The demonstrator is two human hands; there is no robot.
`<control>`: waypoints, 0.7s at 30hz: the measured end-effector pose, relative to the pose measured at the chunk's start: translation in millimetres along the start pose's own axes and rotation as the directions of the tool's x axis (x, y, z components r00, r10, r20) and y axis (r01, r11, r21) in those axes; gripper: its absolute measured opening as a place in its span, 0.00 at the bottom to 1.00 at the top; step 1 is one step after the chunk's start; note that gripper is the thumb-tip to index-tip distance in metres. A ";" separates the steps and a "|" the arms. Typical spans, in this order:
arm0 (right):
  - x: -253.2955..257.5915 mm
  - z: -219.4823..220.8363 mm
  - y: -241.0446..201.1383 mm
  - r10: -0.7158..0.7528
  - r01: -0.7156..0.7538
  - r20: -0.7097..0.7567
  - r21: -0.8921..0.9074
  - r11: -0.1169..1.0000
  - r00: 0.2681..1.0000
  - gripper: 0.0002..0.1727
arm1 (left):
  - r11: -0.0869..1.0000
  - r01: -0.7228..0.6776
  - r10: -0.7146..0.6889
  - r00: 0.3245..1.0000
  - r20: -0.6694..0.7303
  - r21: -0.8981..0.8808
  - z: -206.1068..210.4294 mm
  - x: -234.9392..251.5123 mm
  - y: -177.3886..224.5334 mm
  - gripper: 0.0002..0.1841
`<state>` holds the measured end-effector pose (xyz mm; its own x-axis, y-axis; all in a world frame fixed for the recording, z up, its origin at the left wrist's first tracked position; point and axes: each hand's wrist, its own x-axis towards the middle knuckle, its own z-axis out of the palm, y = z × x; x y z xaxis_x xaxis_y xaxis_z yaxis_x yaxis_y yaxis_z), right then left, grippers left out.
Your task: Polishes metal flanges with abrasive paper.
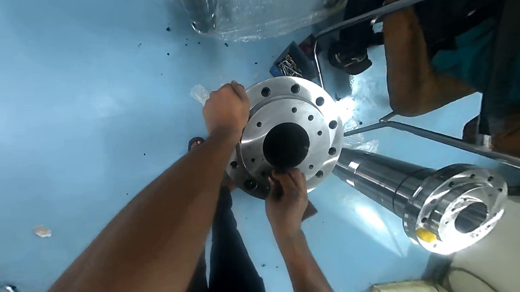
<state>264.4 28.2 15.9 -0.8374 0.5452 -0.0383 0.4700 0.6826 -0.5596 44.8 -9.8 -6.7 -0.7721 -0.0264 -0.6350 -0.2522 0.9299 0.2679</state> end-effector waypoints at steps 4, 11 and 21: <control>-15.1 -1.1 8.5 -0.011 0.011 -0.003 0.020 1.000 1.000 0.07 | 1.000 0.004 -0.004 1.000 -0.001 0.001 0.0 -0.5 -0.3 0.31; 8.3 -3.7 -3.5 0.014 -0.014 0.049 0.013 1.000 0.999 0.04 | 1.000 -0.007 0.007 1.000 0.010 -0.002 -1.8 -1.1 0.6 0.30; -31.3 -0.3 10.5 -0.002 0.003 -0.018 0.032 0.999 1.000 0.07 | 1.000 -0.008 0.008 1.000 0.019 -0.021 -3.3 1.2 -0.9 0.29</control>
<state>295.6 18.5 11.4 -0.8334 0.5523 -0.0218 0.4584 0.6686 -0.5856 42.2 -11.9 -5.3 -0.7630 -0.0118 -0.6463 -0.2580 0.9223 0.2878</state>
